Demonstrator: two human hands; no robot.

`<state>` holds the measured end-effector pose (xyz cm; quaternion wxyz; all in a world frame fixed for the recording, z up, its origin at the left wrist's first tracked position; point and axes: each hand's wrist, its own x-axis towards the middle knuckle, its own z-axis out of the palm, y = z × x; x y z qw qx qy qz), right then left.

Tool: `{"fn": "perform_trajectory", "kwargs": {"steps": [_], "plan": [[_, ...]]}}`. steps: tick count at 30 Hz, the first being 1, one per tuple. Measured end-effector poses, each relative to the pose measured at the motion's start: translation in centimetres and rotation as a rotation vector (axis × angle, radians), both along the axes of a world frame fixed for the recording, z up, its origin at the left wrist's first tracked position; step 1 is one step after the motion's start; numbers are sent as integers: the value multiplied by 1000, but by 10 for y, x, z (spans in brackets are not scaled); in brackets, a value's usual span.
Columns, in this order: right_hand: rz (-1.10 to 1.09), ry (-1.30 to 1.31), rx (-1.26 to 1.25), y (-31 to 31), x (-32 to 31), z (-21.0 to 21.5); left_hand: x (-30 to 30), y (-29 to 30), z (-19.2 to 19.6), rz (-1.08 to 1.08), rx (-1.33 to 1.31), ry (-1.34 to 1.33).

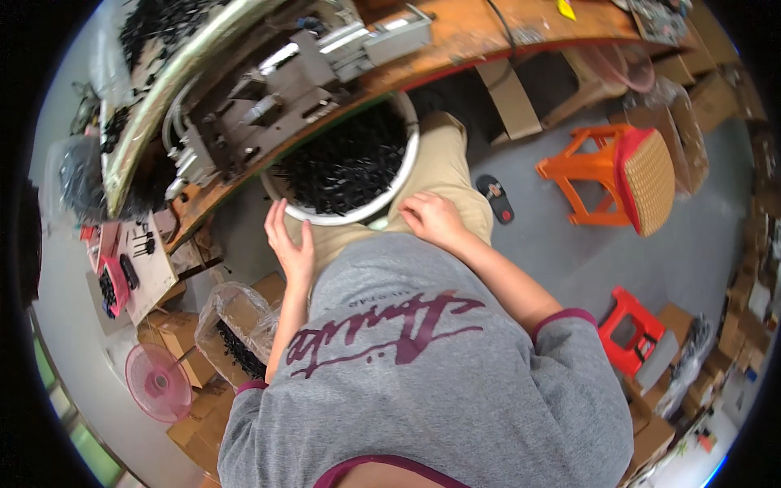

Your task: Manually inserting and securing small black components into a jig or assembly machine.

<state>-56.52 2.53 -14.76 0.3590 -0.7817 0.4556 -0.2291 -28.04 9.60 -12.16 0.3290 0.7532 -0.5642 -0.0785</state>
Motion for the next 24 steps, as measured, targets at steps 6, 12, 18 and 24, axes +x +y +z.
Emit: {"fn": "perform_trajectory", "kwargs": {"steps": [6,12,18,24], "plan": [[45,-189,62,-13,19,25,1,2,13,-6,-43,8],[96,-345,-170,-51,46,93,42,-15,-70,381,70,160],[258,-393,-660,-128,87,190,62,-44,-90,384,475,311],[223,-241,-715,-228,149,266,39,-30,-90,413,502,329]]}}
